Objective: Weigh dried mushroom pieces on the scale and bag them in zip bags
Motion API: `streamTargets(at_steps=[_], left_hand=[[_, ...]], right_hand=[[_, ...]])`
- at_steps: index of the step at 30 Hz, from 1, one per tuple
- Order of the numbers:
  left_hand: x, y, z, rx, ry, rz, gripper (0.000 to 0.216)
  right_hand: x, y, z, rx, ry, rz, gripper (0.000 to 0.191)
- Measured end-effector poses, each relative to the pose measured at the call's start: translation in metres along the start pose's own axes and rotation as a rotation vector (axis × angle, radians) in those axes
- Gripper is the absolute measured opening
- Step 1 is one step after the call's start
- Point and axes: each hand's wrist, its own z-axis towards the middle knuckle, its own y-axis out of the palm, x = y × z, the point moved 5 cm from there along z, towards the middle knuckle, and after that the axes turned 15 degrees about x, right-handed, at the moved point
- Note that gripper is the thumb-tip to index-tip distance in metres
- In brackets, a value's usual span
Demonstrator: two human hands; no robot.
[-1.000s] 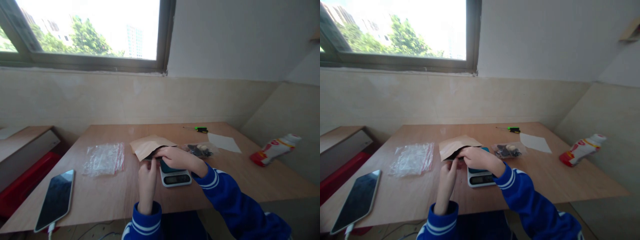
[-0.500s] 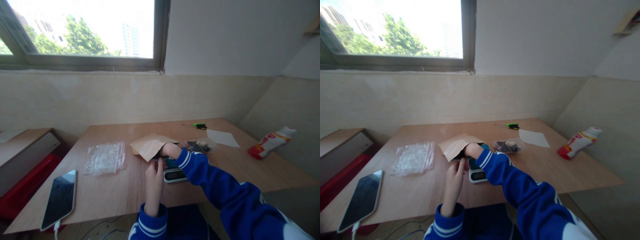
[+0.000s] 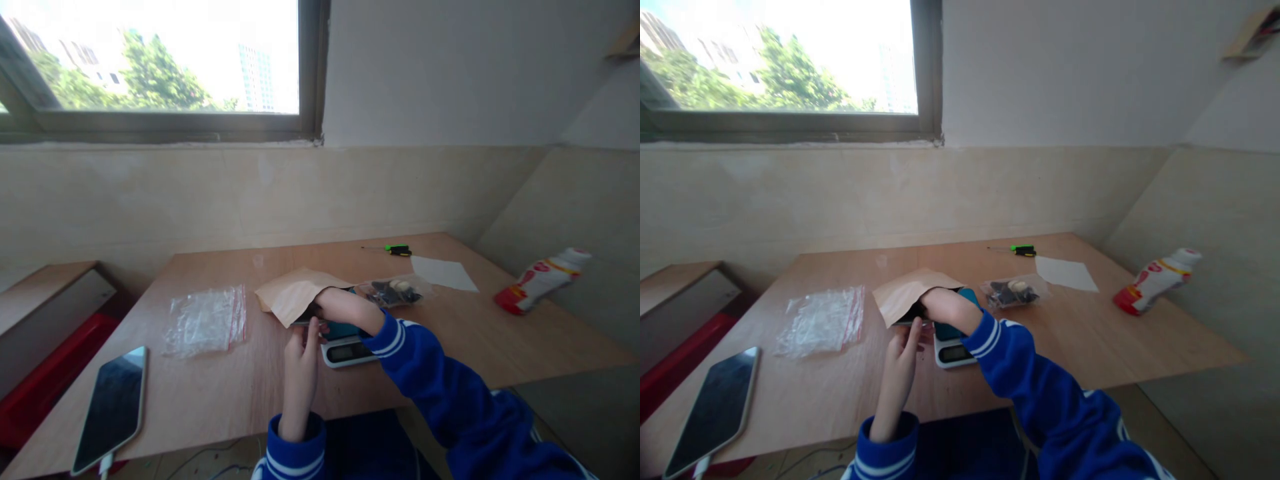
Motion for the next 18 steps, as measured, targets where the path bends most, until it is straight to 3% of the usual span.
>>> streamTargets(at_steps=[3,5,9,12,14,18], left_hand=[[0.004,-0.003,-0.003,0.019,0.045,0.007,0.047],[0.005,-0.002,-0.005,0.017,0.061,0.02,0.045],[0.007,0.0,-0.006,0.034,0.053,0.01,0.047],[0.01,-0.003,-0.002,0.088,0.046,-0.001,0.048],[0.012,-0.006,0.002,0.117,0.044,0.002,0.047],[0.01,-0.012,0.008,0.18,0.046,-0.012,0.046]], right_hand=[[-0.004,-0.018,-0.023,-0.019,0.051,-0.003,0.035],[-0.01,-0.032,-0.033,0.053,0.063,0.051,0.036],[-0.011,-0.058,-0.062,0.316,0.086,0.253,0.028],[0.013,-0.072,-0.1,0.58,0.254,0.502,0.039],[0.037,-0.067,-0.126,0.645,0.385,0.661,0.048],[0.083,-0.026,-0.144,0.55,0.568,0.67,0.047]])
